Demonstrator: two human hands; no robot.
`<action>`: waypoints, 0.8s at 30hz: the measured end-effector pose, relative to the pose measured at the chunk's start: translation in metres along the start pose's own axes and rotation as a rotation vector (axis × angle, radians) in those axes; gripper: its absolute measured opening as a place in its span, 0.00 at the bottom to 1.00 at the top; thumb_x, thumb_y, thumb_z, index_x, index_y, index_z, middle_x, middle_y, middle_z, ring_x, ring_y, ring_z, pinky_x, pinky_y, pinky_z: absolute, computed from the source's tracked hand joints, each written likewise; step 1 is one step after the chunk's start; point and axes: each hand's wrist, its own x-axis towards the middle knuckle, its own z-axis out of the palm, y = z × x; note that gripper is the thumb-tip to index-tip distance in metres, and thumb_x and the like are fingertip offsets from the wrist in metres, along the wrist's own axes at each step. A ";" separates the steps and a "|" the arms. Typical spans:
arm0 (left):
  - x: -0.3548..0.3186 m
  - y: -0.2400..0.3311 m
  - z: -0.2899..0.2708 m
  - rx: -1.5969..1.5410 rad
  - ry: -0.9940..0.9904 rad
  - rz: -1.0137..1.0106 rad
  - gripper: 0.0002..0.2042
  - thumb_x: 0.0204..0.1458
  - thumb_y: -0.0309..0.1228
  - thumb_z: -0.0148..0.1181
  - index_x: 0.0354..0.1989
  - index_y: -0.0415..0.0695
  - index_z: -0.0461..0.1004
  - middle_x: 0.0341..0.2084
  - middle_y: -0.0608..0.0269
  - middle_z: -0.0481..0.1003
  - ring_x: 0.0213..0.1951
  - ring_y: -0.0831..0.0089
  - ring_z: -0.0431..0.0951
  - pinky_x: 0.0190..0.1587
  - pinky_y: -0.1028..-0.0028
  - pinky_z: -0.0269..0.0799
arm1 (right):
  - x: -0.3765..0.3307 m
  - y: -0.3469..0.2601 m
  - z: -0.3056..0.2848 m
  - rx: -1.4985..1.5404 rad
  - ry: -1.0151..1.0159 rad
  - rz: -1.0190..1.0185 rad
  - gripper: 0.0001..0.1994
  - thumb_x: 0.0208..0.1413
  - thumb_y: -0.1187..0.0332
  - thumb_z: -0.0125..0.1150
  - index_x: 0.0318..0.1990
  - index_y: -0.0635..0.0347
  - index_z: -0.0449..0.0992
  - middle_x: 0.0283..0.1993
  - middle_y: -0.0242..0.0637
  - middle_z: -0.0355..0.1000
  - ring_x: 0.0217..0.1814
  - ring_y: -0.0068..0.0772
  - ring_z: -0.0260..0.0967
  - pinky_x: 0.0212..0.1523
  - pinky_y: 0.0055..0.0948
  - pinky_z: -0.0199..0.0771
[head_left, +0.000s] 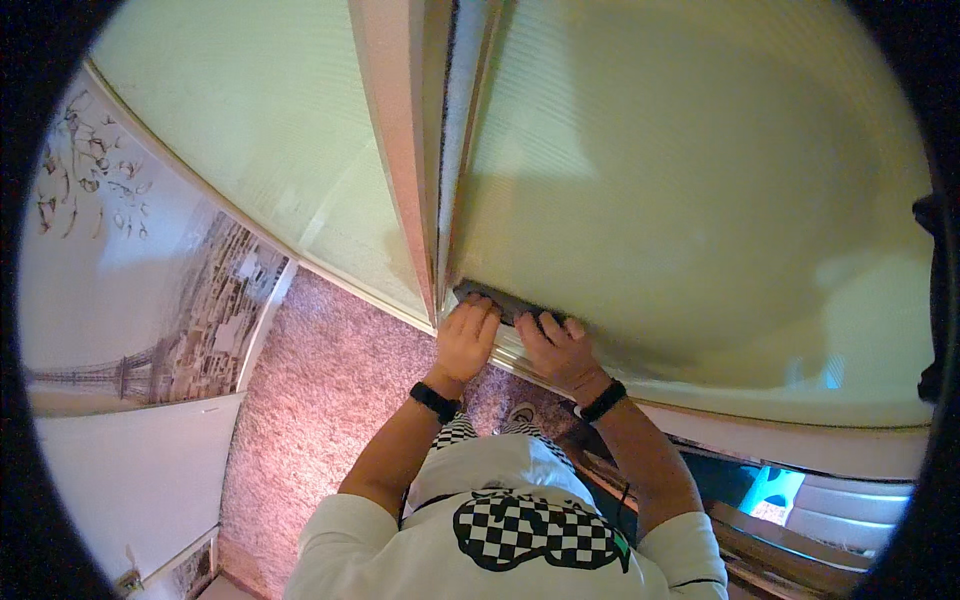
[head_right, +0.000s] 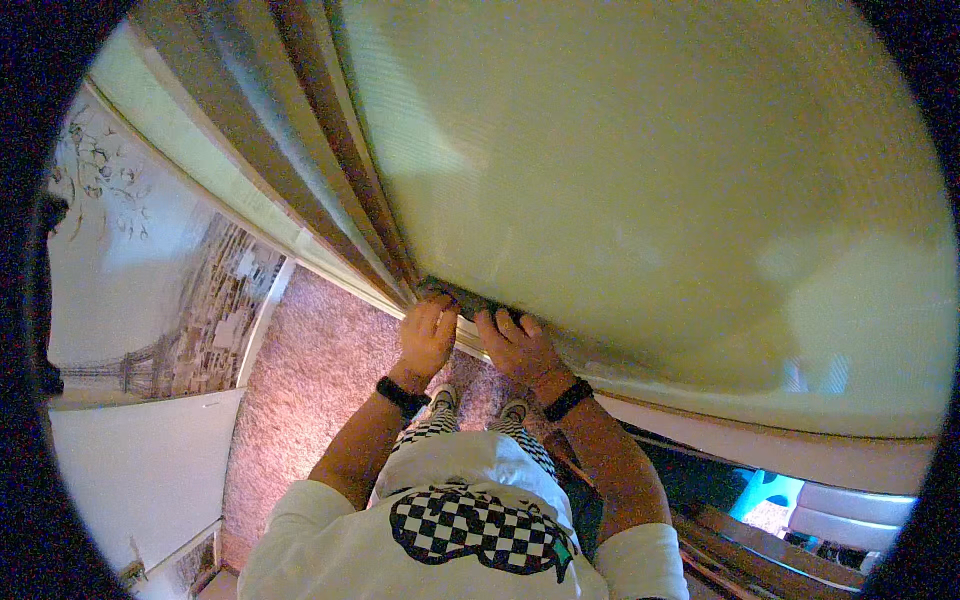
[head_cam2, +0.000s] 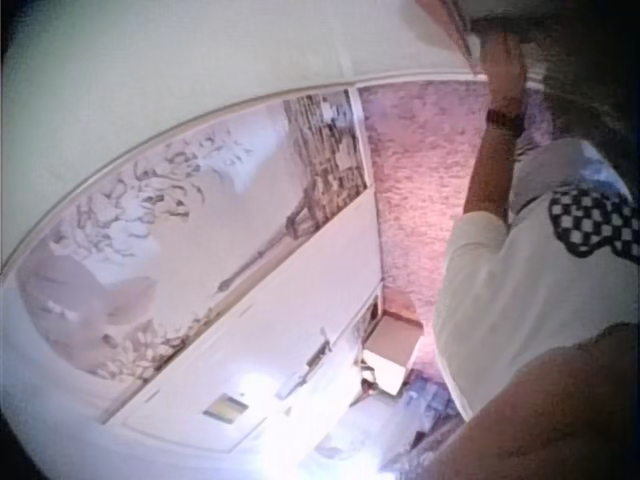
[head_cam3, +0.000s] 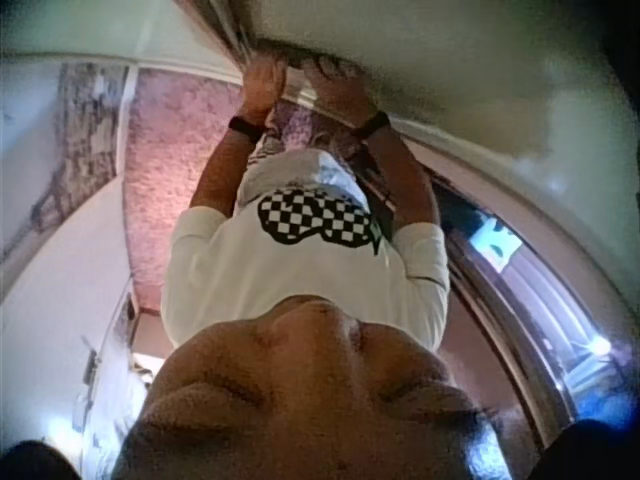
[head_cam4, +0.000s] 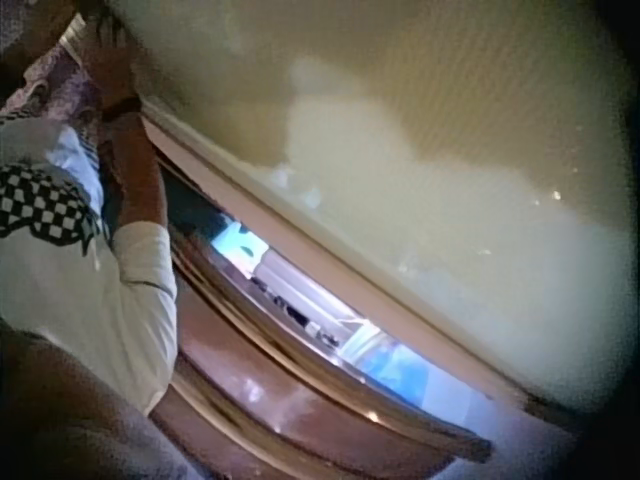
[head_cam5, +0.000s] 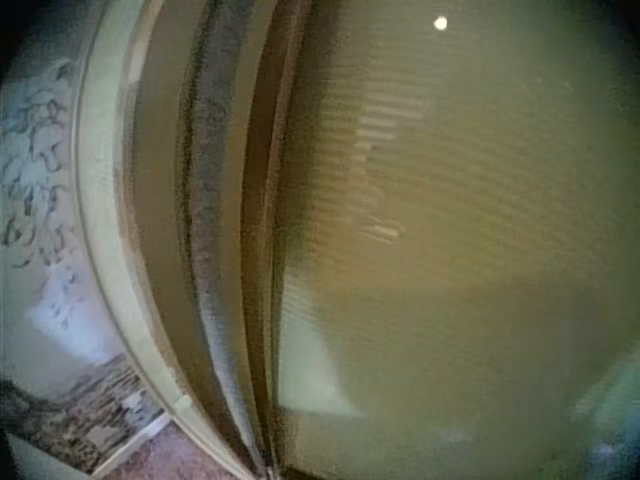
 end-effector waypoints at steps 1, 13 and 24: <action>-0.004 0.000 0.006 -0.011 -0.041 -0.001 0.11 0.37 0.22 0.56 0.33 0.40 0.72 0.33 0.54 0.73 0.34 0.59 0.74 0.33 0.66 0.72 | -0.011 -0.004 0.009 0.034 -0.021 0.015 0.15 0.45 0.64 0.56 0.41 0.56 0.78 0.48 0.25 0.69 0.48 0.26 0.61 0.41 0.32 0.57; 0.110 0.036 -0.062 0.031 0.346 0.153 0.13 0.39 0.28 0.56 0.36 0.43 0.76 0.38 0.62 0.73 0.40 0.64 0.72 0.39 0.68 0.67 | 0.055 0.050 -0.102 -0.115 0.233 0.215 0.10 0.42 0.69 0.65 0.35 0.45 0.79 0.47 0.20 0.69 0.47 0.26 0.63 0.52 0.37 0.49; 0.002 0.010 0.018 0.014 -0.061 0.189 0.12 0.41 0.31 0.53 0.36 0.47 0.74 0.37 0.64 0.73 0.39 0.67 0.72 0.39 0.68 0.64 | -0.043 -0.002 -0.014 0.000 -0.084 0.154 0.11 0.41 0.68 0.63 0.37 0.48 0.79 0.46 0.23 0.70 0.47 0.29 0.63 0.43 0.31 0.58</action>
